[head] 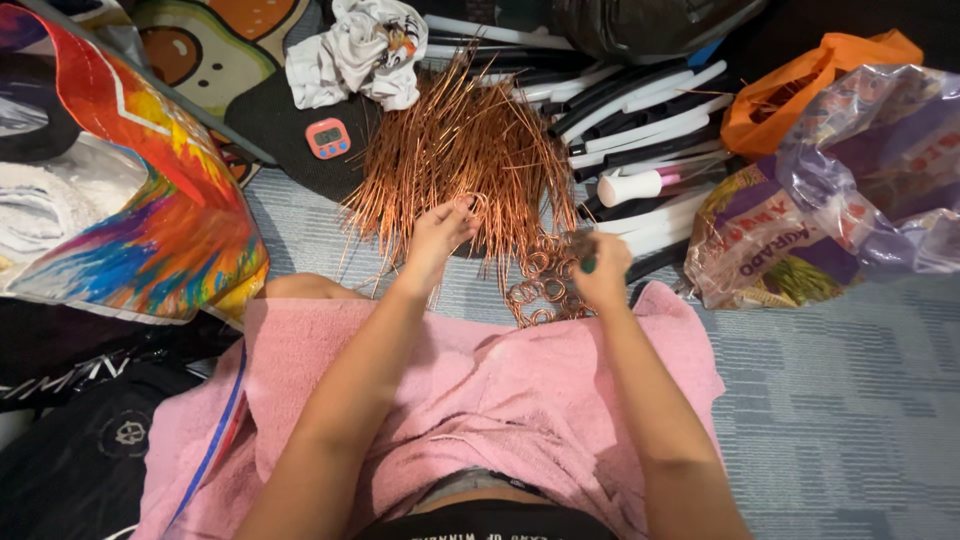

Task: The person sits on the floor and uses pliers to cut individual copper wires from a large bundle. They repeatedly pick up a wire, cut it with the pliers, and place the cut piece aside. The task continues throughout the clip with the same repetitive cutting motion.

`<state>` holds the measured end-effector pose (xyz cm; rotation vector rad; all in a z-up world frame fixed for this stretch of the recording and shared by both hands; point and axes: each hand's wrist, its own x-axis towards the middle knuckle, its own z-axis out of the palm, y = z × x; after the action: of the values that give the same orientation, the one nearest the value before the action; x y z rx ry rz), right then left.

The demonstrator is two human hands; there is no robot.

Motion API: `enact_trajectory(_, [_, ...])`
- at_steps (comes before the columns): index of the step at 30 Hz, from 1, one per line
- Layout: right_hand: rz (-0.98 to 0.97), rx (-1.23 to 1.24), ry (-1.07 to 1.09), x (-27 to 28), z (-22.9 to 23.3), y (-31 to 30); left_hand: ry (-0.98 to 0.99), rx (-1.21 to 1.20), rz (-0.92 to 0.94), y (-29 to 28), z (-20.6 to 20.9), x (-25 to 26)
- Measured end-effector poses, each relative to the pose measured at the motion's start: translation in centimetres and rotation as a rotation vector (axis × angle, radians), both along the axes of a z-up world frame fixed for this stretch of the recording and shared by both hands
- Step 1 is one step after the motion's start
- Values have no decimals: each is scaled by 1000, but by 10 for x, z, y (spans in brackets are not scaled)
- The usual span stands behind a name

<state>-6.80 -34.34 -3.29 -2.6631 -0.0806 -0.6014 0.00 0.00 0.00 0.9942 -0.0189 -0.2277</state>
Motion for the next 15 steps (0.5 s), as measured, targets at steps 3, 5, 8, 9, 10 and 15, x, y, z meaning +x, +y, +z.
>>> enact_trajectory(3, [-224,484,-250,12,-4,-14,206,293,-87,-10,1,-10])
enact_trajectory(5, [-267,806,-374,14,-8,-25,147,262,-169,-22,-1,-14])
enact_trajectory(8, [-368,1373,-422,14,-14,-41,100,253,-247,-35,-9,-14])
enact_trajectory(9, [-412,1574,-411,12,-16,-47,91,256,-272,-40,-12,-14])
enact_trajectory(10, [-434,1690,-404,13,-17,-51,108,306,-287,-45,-15,-13])
enact_trajectory(15, [-470,1891,-357,18,-24,-47,110,332,-395,-82,-19,-10])
